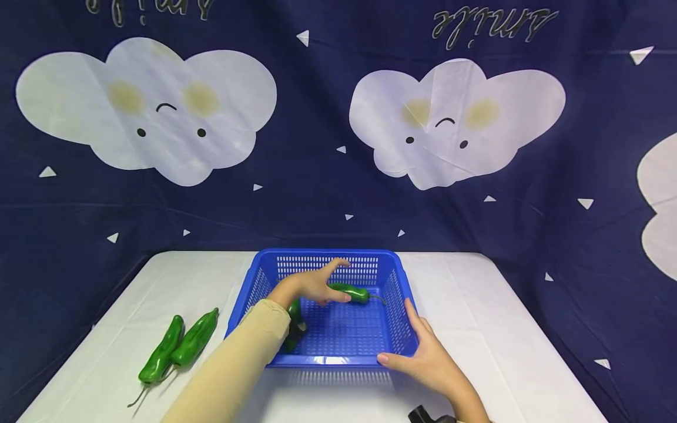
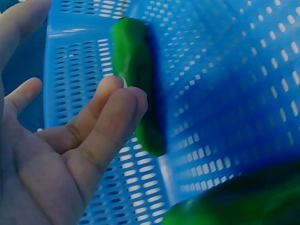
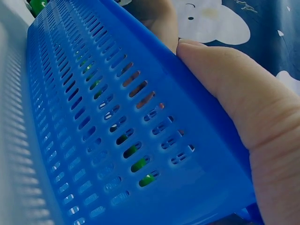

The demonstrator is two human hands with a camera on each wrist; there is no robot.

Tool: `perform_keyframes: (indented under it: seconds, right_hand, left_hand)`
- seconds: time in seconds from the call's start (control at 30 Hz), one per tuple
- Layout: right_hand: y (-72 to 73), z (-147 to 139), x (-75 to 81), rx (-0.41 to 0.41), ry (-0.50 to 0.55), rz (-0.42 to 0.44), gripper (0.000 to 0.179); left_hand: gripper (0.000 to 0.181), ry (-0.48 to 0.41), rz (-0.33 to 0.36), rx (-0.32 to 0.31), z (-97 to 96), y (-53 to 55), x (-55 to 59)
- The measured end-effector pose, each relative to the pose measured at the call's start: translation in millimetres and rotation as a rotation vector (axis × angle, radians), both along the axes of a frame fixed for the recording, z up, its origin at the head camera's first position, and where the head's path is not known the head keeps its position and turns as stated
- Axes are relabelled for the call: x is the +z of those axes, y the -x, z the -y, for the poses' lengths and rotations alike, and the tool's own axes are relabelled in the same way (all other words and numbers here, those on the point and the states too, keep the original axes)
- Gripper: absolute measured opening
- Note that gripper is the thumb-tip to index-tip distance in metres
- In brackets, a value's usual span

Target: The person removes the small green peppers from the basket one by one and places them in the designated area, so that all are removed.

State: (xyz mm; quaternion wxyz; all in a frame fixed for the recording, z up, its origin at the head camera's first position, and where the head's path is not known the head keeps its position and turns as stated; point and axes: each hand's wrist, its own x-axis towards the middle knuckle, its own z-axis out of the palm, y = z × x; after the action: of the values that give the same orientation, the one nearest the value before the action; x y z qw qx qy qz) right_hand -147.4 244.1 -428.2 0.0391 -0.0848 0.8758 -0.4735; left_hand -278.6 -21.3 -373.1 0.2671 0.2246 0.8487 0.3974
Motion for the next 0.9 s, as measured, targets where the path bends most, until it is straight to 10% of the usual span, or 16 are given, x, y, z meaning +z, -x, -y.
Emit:
perform_keyframes:
  seconds: [0.9]
  right_hand:
    - [0.6,0,-2.7,-0.010,-0.005,0.014,0.114]
  left_hand:
    - [0.085,0.191,-0.032,0.048,-14.8,7.5,-39.3]
